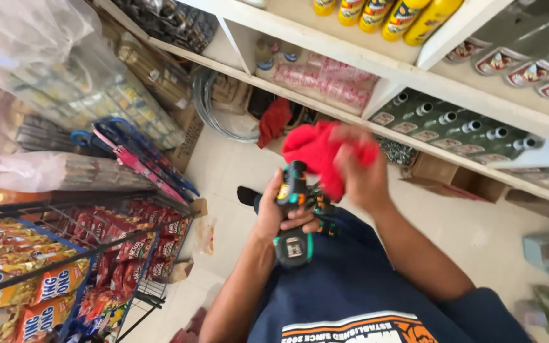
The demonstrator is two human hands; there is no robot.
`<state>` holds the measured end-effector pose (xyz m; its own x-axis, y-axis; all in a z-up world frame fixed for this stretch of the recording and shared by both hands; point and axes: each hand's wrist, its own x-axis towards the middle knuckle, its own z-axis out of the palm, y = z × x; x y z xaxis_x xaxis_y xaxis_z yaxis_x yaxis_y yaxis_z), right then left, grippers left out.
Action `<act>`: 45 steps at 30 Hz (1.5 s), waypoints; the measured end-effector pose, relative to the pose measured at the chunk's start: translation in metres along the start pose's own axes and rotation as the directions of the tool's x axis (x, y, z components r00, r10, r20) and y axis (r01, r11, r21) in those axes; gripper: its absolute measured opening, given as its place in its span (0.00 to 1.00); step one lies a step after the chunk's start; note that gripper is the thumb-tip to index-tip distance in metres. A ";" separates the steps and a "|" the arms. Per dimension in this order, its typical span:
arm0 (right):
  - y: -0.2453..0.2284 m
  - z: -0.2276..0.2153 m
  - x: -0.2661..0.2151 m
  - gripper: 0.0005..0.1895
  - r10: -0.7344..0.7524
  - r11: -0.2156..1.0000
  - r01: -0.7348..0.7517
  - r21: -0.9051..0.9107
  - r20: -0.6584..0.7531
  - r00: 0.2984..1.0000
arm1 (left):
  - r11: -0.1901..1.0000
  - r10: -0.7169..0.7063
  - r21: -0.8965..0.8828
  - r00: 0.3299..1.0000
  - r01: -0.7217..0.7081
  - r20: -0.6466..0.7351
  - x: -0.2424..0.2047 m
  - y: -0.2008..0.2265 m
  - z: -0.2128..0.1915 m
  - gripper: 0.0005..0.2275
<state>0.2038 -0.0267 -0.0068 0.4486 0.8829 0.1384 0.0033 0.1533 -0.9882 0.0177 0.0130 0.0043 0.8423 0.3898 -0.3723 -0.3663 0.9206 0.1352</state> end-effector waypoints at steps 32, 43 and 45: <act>0.061 -0.017 -0.045 0.18 0.472 0.872 -0.483 -0.074 0.385 0.793 | -0.109 0.512 0.971 0.849 0.213 -0.129 -0.022 0.008 0.033 0.16; -0.021 -0.003 -0.026 0.34 0.050 0.971 0.070 -0.229 0.481 0.875 | -0.278 0.537 0.960 0.821 -0.044 0.193 -0.012 -0.012 0.005 0.09; 0.012 -0.006 -0.017 0.25 0.063 0.994 -0.022 -0.107 0.399 0.915 | -0.236 0.569 0.971 0.804 -0.040 0.171 -0.011 -0.009 -0.004 0.11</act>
<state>0.2016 -0.0423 -0.0219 0.0540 0.9944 0.0905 0.0887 0.0855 -0.9924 0.0102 0.0006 0.0038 0.5367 0.8413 -0.0652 0.4369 -0.2110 0.8744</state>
